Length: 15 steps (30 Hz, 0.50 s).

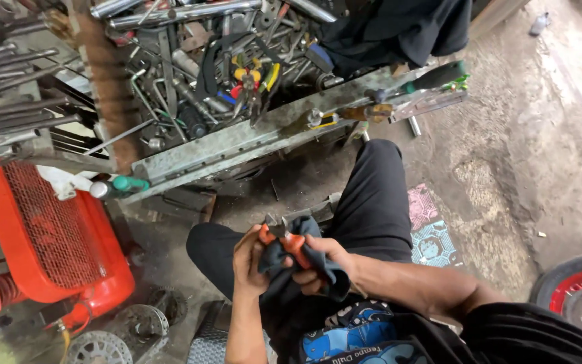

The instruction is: The person wipes a pair of pliers with a dark cloth, then places the pliers on a wall-mounted rack. The person continues to wipe the cloth and handle other tools on the bench, including wrenches and screwdrivers, before placing them on the rack.

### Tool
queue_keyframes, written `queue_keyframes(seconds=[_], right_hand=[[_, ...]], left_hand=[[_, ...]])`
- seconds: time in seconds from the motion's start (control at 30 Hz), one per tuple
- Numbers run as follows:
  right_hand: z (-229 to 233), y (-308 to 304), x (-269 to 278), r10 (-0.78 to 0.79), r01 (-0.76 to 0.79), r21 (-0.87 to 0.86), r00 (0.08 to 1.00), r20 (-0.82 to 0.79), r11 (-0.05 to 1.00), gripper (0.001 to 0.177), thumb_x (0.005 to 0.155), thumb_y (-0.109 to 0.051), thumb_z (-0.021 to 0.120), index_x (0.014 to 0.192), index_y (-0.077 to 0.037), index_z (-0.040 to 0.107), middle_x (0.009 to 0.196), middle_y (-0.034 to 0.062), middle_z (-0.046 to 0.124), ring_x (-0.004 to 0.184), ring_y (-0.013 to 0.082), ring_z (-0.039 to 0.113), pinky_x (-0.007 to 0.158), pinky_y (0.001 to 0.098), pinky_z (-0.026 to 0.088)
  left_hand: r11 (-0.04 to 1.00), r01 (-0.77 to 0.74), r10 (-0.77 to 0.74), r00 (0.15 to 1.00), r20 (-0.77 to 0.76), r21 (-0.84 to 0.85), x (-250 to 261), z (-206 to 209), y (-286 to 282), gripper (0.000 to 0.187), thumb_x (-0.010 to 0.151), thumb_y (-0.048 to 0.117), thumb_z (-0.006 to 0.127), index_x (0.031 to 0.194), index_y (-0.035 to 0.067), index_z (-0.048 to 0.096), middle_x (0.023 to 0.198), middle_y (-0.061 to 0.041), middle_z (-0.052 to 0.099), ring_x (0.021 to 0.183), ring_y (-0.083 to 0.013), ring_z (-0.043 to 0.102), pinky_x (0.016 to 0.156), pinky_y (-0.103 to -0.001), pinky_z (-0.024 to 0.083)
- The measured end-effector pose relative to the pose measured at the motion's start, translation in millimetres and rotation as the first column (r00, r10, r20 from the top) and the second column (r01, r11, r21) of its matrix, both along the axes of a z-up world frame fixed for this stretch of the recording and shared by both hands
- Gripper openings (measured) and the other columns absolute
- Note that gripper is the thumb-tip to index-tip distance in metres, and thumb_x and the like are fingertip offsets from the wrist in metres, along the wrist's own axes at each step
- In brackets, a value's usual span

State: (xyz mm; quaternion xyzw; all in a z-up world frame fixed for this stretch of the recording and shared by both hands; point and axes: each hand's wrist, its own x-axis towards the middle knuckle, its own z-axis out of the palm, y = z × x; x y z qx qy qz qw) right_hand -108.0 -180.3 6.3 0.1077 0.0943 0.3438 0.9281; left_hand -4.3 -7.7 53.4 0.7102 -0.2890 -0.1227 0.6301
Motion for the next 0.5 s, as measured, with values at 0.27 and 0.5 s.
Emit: queue_keyframes(seconds=[0.27, 0.5], right_hand=[[-49, -34, -12, 0.006, 0.024, -0.09, 0.948, 0.319, 0.996, 0.059, 0.1, -0.049, 0.072, 0.139, -0.008, 0.055, 0.104, 0.0092, 0.065, 0.067, 0.0161, 0.055, 0.056, 0.0274, 0.043], [-34, -49, 25, 0.078, 0.523, -0.798, 0.82, 0.567, 0.3, 0.044, 0.096, -0.028, 0.075, 0.129, -0.002, 0.061, 0.115, 0.0025, 0.069, 0.108, 0.013, 0.064, 0.094, 0.0287, 0.054]], left_hand=[[0.987, -0.051, 0.049, 0.999, 0.019, 0.152, -13, 10, -6, 0.036, 0.108, 0.032, 0.051, 0.103, -0.001, 0.065, 0.096, -0.011, 0.067, 0.086, -0.025, 0.067, 0.08, -0.033, 0.053], [0.925, -0.244, 0.257, 0.966, -0.006, 0.292, -12, 44, -28, 0.021, 0.105, 0.018, 0.058, 0.111, 0.0, 0.068, 0.102, -0.013, 0.075, 0.093, -0.0254, 0.076, 0.082, -0.033, 0.058]])
